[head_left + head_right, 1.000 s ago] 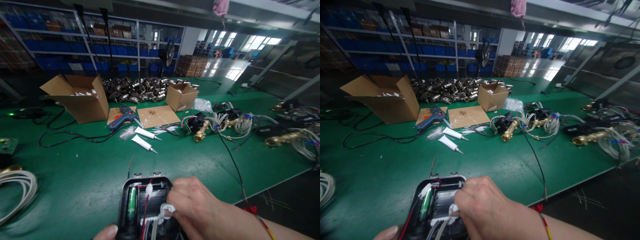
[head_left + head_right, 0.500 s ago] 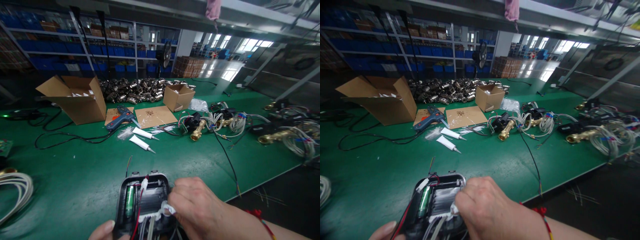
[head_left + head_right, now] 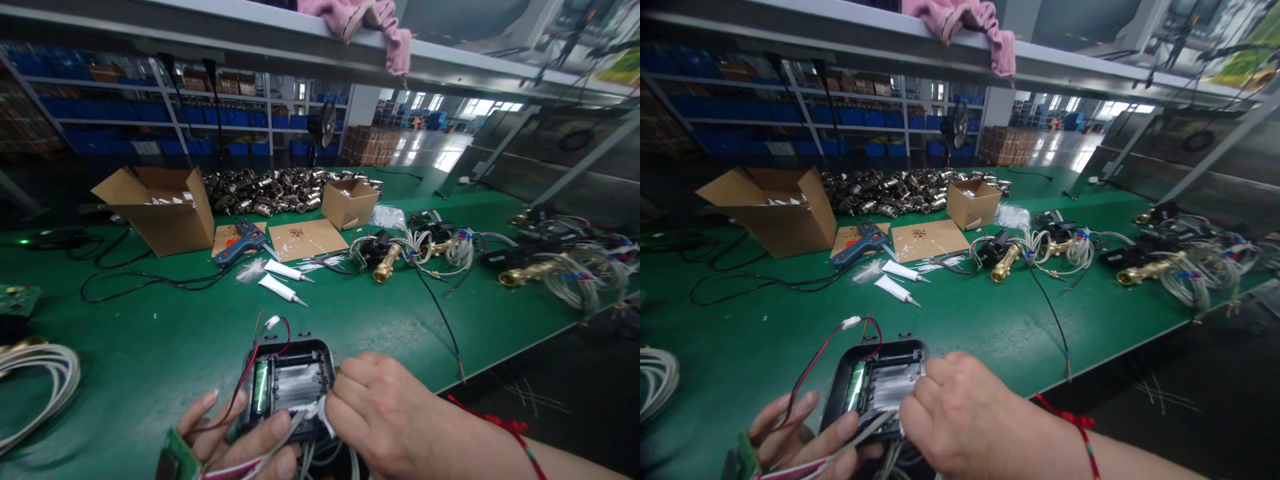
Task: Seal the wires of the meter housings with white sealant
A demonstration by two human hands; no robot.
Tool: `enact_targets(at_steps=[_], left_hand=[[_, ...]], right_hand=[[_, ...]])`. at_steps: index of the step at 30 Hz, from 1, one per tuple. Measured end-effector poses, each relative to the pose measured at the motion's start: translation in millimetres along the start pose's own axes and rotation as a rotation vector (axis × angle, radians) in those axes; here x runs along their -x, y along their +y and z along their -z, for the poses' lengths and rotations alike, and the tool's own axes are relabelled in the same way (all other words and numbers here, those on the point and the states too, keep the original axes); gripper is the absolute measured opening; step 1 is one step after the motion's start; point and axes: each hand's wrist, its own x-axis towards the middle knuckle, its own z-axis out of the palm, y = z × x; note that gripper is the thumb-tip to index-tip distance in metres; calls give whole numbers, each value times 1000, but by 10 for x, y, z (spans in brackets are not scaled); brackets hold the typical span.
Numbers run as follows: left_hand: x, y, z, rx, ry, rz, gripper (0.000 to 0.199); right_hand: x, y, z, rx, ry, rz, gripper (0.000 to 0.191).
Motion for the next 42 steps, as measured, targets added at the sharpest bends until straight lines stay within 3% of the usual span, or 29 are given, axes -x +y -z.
enact_targets(at_steps=[2, 4, 7, 12, 14, 17, 19, 23, 26, 30, 35, 38, 42], left_hand=[[-186, 2, 3, 21, 88, 5, 31], [-282, 24, 18, 23, 74, 58, 27], [-303, 66, 43, 26, 26, 111, 22], [-332, 91, 33, 33, 78, 124, 20], [-382, 81, 35, 51, 76, 125, 20], [-463, 24, 70, 105, 22, 143, 25], [-505, -44, 105, 109, -65, 80, 32], [-568, -196, 148, 63, -228, -22, 56], [-615, -265, 144, 42, -267, -50, 69], [-664, -281, 122, 23, -266, -79, 73], [-635, -242, 93, 53, -272, 0, 67], [-570, -225, 65, 84, -300, 37, 68], [-518, -202, 26, 134, -313, 86, 70]], right_hand=[[20, -1, -32, 13, 45, -33, 16], [39, -16, -51, 32, 97, -58, 19], [71, -56, -65, 61, 175, -91, 23], [149, -67, -199, 14, 289, -203, 26], [172, -34, -309, -179, 353, -365, 28], [169, 18, -482, -810, 462, -795, 39], [144, 34, -569, -1180, 508, -990, 48], [107, 28, -639, -1467, 562, -1033, 51], [156, 23, -650, -1578, 607, -1011, 54], [269, 15, -694, -1678, 600, -987, 53], [296, -10, -649, -1505, 572, -939, 48], [277, -16, -500, -1097, 526, -846, 41], [250, -42, -290, -568, 446, -589, 32]])
